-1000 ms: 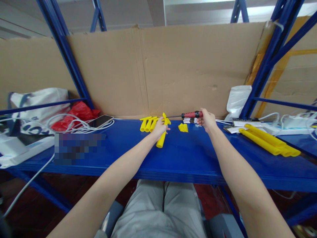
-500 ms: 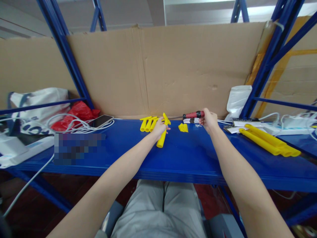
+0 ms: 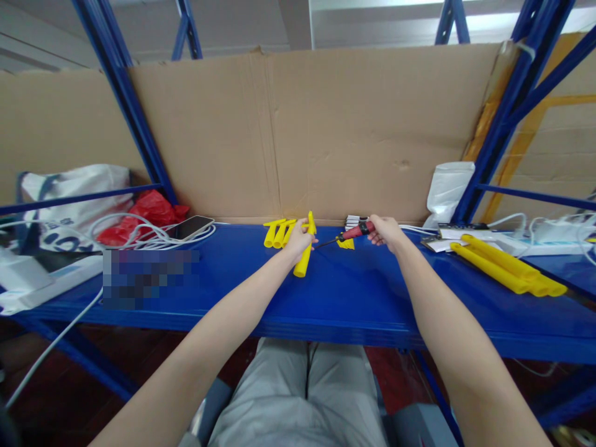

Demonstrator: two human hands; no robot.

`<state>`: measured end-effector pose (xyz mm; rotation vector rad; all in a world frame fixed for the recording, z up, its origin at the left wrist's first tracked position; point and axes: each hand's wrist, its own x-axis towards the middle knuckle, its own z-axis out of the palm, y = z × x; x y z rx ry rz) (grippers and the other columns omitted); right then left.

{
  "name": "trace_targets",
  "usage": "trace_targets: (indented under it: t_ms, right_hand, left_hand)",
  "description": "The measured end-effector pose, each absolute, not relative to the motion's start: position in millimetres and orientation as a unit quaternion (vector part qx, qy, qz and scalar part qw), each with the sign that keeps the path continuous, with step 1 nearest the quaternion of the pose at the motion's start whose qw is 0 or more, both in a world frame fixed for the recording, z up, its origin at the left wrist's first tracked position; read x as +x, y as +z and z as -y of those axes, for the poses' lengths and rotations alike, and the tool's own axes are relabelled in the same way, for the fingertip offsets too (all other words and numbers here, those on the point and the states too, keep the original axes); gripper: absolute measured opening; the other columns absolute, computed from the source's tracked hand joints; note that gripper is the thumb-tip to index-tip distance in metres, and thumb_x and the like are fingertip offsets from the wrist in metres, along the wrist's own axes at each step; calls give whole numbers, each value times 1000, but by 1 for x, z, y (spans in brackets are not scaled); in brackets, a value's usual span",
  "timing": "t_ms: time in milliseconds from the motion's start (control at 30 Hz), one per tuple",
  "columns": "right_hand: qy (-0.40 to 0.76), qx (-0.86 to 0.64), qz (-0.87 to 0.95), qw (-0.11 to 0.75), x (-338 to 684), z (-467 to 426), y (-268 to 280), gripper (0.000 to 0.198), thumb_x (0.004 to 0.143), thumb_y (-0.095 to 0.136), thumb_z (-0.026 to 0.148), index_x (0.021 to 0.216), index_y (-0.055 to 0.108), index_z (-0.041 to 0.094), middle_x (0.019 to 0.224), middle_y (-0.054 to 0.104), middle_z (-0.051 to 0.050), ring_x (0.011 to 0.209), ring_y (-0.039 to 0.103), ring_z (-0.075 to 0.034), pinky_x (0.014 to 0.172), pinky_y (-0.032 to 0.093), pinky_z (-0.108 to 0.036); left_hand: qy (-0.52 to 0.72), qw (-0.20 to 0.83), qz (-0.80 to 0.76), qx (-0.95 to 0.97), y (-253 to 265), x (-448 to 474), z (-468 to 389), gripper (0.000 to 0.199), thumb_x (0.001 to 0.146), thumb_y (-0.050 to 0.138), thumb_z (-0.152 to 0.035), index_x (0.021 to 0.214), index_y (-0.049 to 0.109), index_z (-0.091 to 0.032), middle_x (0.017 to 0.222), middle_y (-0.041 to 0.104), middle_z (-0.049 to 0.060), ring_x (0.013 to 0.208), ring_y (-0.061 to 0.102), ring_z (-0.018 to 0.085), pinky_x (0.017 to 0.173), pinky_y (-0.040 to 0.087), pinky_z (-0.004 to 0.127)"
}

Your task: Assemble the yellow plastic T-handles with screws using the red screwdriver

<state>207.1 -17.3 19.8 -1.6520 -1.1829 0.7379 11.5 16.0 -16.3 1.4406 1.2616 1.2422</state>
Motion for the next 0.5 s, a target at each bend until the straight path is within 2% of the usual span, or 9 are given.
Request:
trace_targets:
  t_ms: [300,400,500]
  right_hand:
    - [388,-722,497,285,216,15,12,29,86,29,38,67,40,19,40,44,1,35,42,-9,40,34,-21]
    - [387,-748,490,227,219,15,9,33,85,31,40,59,37,20,41,45,-1,34,42,-10,39,34,-22]
    - [359,-773,491,178,220,16,6,36,83,35,41,54,37,20,40,43,-2,33,40,-10,37,30,-23]
  left_hand:
    - [480,423,-509,576,-16,13,-18,62,68,43,0,125,44,-24,123,50,7,65,61,8,43,40,15]
    - [460,424,-513,588,-15,12,-18,60,69,41,0,124,46,-21,118,55,8,67,61,10,49,44,19]
    - [438,415,-512,612,-15,13,-15,60,67,40,2,123,50,-17,114,59,9,77,62,15,60,47,23]
